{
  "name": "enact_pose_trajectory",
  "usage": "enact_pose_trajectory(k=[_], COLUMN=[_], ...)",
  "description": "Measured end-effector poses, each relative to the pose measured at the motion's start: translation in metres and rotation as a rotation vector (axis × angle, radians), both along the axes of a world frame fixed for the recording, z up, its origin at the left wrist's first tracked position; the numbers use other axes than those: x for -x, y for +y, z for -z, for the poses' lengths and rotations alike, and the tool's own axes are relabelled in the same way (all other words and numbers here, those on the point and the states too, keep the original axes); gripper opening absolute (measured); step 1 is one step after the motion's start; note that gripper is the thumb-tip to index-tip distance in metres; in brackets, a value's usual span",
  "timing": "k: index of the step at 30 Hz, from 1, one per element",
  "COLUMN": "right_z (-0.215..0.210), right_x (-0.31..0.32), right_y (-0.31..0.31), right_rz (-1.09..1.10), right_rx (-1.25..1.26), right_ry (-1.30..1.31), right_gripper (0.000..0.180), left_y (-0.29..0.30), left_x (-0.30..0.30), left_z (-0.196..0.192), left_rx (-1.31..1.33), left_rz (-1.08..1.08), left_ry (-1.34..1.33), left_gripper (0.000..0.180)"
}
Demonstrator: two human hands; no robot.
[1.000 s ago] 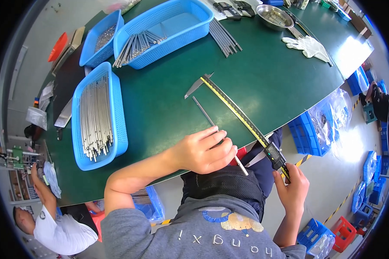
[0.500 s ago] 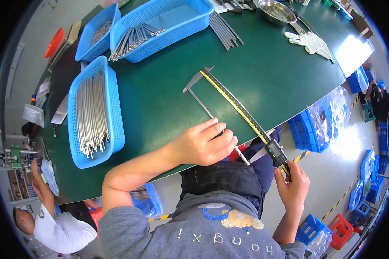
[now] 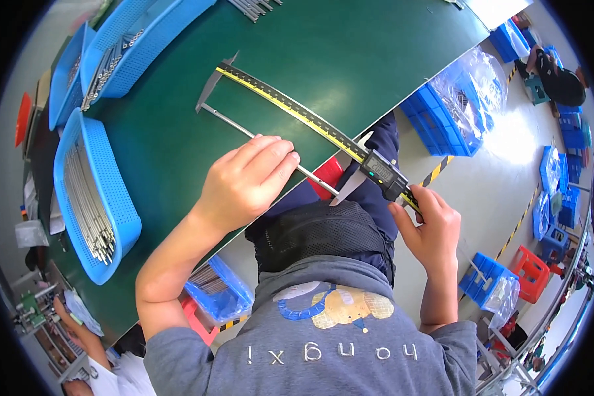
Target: Measuring the length of thin metal rods using a digital vernier caliper.
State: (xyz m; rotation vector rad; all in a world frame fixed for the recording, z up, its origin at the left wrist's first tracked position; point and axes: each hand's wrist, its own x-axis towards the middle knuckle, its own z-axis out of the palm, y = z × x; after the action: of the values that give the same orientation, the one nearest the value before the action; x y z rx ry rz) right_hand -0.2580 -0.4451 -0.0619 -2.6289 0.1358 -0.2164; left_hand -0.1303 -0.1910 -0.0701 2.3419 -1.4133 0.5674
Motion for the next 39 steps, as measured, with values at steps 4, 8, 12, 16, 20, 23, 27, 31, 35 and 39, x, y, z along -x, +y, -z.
enact_pose_trajectory(k=[4,8,12,16,20,23,27,31,35,39], right_z=[-0.0018,-0.0007,-0.0001,0.0024,0.0045,0.0043,0.0016,0.0011,0.0010,0.0015], right_x=[0.0018,0.0016,0.0010,-0.0020,-0.0011,0.0001,0.0019,0.0030,0.0027,-0.0003], right_y=[-0.0007,-0.0001,-0.0001,-0.0008,0.0007,0.0021,0.0020,0.0023,0.0013,-0.0001], right_rz=[-0.007,-0.016,0.002,-0.011,0.006,0.012,-0.008,-0.013,-0.008,-0.012], right_rx=[0.018,0.010,0.043,0.053,0.060,0.060,0.071,0.092,0.104,0.091], right_ry=[-0.015,-0.017,-0.017,-0.016,0.002,0.009,-0.005,0.018,0.024,0.013], right_gripper=[0.030,0.029,0.031,0.036,0.036,0.038,0.041,0.044,0.043,0.038], left_y=[0.0003,0.0010,0.0005,0.0040,0.0037,0.0037,0.0038,0.0029,0.0011,-0.0044], left_x=[0.0012,0.0008,-0.0025,-0.0033,-0.0049,-0.0053,-0.0039,-0.0034,-0.0056,-0.0073], left_z=[-0.0004,-0.0019,-0.0018,-0.0005,-0.0037,-0.0043,-0.0029,-0.0023,-0.0010,-0.0056], left_rx=[-0.004,-0.010,0.000,0.003,0.006,-0.005,0.003,0.013,0.013,-0.007], left_rz=[0.007,0.007,0.019,0.008,0.037,0.053,0.062,0.057,0.072,0.094], left_ry=[-0.005,0.011,0.014,0.036,0.043,0.080,0.098,0.109,0.109,0.164], left_gripper=[0.021,0.022,0.021,0.022,0.027,0.029,0.029,0.028,0.028,0.031])
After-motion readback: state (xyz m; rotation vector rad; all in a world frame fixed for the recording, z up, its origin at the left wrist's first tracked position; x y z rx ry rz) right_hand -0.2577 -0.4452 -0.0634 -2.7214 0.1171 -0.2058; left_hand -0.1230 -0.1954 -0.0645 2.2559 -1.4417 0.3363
